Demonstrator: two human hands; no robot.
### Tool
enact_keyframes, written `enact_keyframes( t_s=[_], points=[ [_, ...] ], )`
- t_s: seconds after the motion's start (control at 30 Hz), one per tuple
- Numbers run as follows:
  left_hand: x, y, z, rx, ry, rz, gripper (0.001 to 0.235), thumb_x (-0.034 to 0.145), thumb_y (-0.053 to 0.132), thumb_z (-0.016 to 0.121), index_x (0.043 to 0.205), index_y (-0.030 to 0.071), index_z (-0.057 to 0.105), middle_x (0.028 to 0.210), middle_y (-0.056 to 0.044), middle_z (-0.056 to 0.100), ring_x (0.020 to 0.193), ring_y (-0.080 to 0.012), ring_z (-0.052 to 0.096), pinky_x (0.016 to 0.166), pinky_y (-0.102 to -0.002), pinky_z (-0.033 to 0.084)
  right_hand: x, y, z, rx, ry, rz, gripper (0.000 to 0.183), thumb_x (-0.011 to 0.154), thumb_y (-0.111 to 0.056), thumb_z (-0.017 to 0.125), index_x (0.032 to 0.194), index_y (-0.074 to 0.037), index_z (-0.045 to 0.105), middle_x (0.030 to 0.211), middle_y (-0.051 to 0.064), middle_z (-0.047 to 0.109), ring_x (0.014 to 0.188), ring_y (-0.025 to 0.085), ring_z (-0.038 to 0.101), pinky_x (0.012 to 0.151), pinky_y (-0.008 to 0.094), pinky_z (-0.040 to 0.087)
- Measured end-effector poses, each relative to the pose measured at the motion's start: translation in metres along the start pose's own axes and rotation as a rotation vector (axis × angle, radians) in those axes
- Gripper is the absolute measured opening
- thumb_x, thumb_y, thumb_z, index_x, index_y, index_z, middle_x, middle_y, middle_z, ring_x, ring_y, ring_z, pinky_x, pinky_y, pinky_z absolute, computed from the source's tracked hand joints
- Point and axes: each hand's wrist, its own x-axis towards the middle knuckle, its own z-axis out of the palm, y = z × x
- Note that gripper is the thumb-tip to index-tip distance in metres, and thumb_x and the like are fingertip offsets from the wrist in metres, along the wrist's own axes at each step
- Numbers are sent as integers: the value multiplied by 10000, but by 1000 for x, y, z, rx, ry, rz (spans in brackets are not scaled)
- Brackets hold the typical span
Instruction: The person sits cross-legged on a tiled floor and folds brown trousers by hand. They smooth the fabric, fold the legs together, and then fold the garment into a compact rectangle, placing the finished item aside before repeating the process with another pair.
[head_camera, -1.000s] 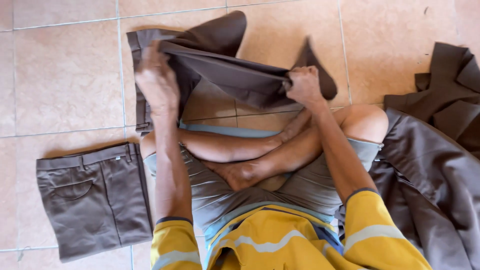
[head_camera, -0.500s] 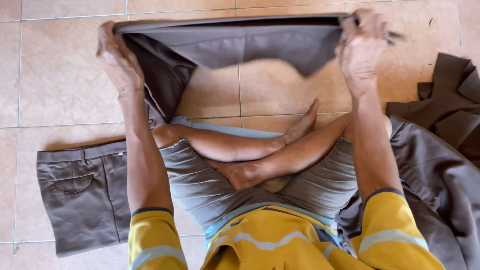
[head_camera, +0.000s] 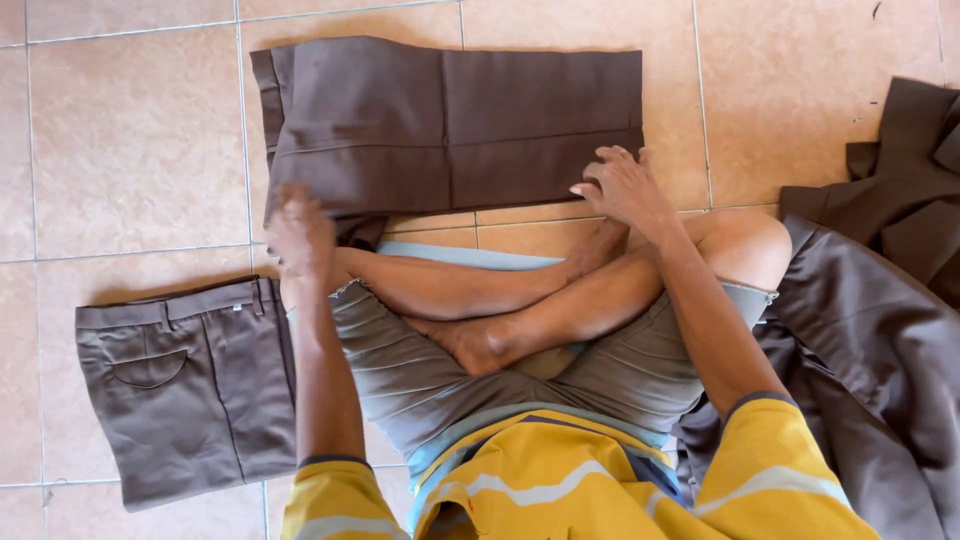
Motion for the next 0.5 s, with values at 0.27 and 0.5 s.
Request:
enact_keyframes(
  t_s=[0.27, 0.5],
  points=[
    [-3, 57, 133, 34, -601, 192, 718, 985, 345, 678, 1629, 242, 378, 1703, -210, 230, 1558, -429, 229, 1175, -719, 267, 31, 21, 19, 21, -353, 187, 467, 1073, -471, 356, 1330, -302, 706, 1446, 37, 618, 1365, 357, 536, 1060, 770, 317],
    [11, 16, 119, -174, -657, 171, 617, 986, 322, 667, 1566, 236, 472, 1683, -225, 253, 1541, -449, 255, 1148, -752, 259, 67, 92, 95, 469, -64, 478, 541, 983, -357, 535, 1401, -13, 567, 1262, 271, 625, 1196, 474, 620, 861, 666, 520]
  ],
)
